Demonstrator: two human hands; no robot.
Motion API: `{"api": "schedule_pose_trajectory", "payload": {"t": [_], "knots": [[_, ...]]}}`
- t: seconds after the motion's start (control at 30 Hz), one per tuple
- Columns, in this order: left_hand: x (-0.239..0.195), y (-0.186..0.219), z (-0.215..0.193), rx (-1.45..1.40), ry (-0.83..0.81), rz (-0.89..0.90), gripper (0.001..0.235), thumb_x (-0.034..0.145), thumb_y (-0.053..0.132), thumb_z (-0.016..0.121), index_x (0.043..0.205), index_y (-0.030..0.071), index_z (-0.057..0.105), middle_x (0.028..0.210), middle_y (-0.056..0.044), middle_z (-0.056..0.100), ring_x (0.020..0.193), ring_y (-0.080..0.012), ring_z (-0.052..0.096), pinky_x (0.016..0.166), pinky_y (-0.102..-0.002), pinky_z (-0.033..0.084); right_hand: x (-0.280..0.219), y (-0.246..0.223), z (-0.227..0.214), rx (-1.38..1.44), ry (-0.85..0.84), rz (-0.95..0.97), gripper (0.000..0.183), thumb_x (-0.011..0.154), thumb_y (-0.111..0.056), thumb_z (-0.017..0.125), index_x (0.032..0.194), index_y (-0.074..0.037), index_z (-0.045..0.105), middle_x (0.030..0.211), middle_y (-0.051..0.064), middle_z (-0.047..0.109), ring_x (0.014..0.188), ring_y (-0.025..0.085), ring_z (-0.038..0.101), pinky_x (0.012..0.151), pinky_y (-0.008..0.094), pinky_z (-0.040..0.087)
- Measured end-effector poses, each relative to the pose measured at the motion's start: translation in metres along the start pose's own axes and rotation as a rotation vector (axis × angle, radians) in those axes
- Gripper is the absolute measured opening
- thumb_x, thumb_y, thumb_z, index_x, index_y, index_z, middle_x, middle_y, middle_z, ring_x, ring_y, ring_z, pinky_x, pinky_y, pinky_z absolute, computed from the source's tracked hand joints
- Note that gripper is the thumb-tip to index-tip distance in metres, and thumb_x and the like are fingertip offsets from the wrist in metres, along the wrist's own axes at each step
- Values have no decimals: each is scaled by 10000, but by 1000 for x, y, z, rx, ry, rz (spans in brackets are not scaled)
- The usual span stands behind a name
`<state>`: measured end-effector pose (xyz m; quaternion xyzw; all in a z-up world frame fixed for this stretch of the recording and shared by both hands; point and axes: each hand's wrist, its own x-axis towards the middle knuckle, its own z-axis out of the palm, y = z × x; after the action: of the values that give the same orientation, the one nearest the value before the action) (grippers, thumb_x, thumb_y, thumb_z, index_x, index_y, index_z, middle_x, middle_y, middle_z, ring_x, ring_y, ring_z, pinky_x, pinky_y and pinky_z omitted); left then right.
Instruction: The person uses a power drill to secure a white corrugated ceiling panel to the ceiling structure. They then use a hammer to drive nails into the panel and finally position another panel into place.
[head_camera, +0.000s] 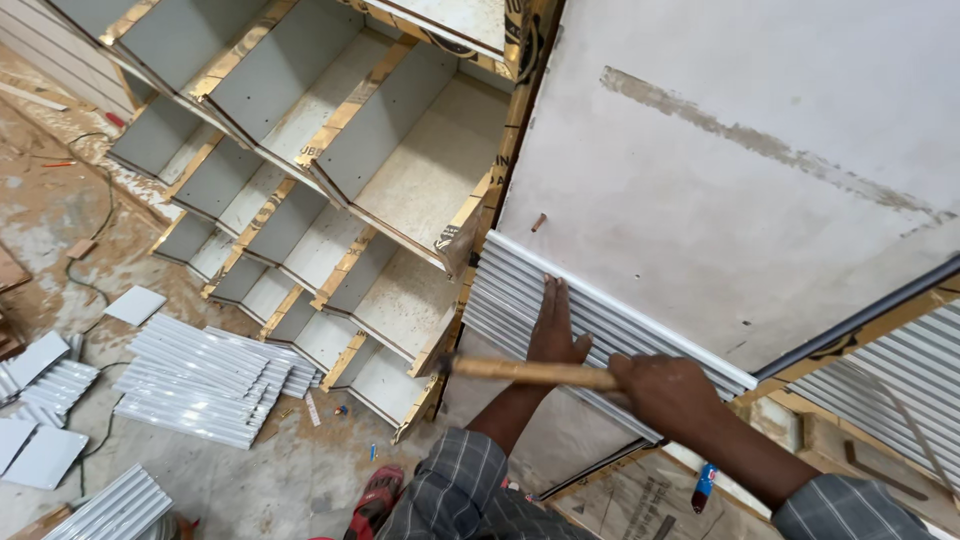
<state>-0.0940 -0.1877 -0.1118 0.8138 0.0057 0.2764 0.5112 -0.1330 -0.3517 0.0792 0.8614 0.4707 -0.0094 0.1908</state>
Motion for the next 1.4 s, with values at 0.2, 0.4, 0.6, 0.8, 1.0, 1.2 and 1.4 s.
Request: {"api": "schedule_pose_trajectory", "payload": {"t": [0.2, 0.4, 0.6, 0.8, 1.0, 1.2, 1.4], "knots": [[4, -19, 22, 107, 108, 164, 1066, 892, 285, 753, 1598, -104, 55, 1667, -380, 41, 1584, -492, 59, 1261, -530, 220, -4, 47, 11, -60, 473, -99, 281, 914, -331, 669, 886, -75, 556, 723, 94, 662, 557, 226, 651, 457, 372, 542], [5, -17, 12, 145, -17, 43, 1070, 878, 277, 767, 1603, -92, 72, 1670, -352, 83, 1575, -473, 107, 1257, -539, 222, 7, 83, -7, -376, 444, 31, 202, 962, -284, 630, 943, -93, 569, 642, 45, 611, 498, 186, 617, 411, 357, 511], [8, -1, -3, 200, -142, -105, 950, 903, 333, 769, 1548, -67, 197, 1616, -326, 249, 1530, -490, 192, 1269, -540, 250, 8, 72, -19, -297, 504, 97, 282, 957, -354, 639, 876, -100, 547, 621, 45, 590, 493, 198, 606, 426, 361, 502], [9, -3, -3, 181, 129, 260, 1073, 874, 388, 789, 1545, -152, 149, 1593, -407, 167, 1524, -518, 159, 1235, -559, 236, 5, 75, -17, -257, 770, -199, 354, 934, -398, 640, 887, -53, 576, 587, 68, 580, 437, 192, 567, 371, 361, 474], [6, -3, -3, 259, -115, -36, 988, 915, 374, 740, 1567, -87, 157, 1660, -338, 134, 1558, -485, 126, 1243, -536, 226, 28, 78, -33, -338, 283, 150, 249, 1035, -316, 605, 916, -100, 572, 630, 23, 590, 472, 141, 582, 382, 320, 484], [6, -5, -2, 177, -44, 9, 1073, 859, 315, 770, 1600, -96, 111, 1671, -356, 99, 1559, -485, 132, 1250, -534, 231, 12, 45, -25, -219, 782, -411, 195, 908, -235, 641, 925, -50, 584, 652, 65, 590, 503, 200, 597, 412, 363, 497], [9, -5, -3, 235, -104, -57, 1030, 891, 345, 768, 1607, -54, 145, 1679, -300, 129, 1567, -460, 141, 1241, -515, 227, 22, 79, -48, -480, 413, -2, 160, 883, -226, 655, 855, -113, 545, 652, 33, 596, 576, 200, 645, 484, 369, 535]]}}
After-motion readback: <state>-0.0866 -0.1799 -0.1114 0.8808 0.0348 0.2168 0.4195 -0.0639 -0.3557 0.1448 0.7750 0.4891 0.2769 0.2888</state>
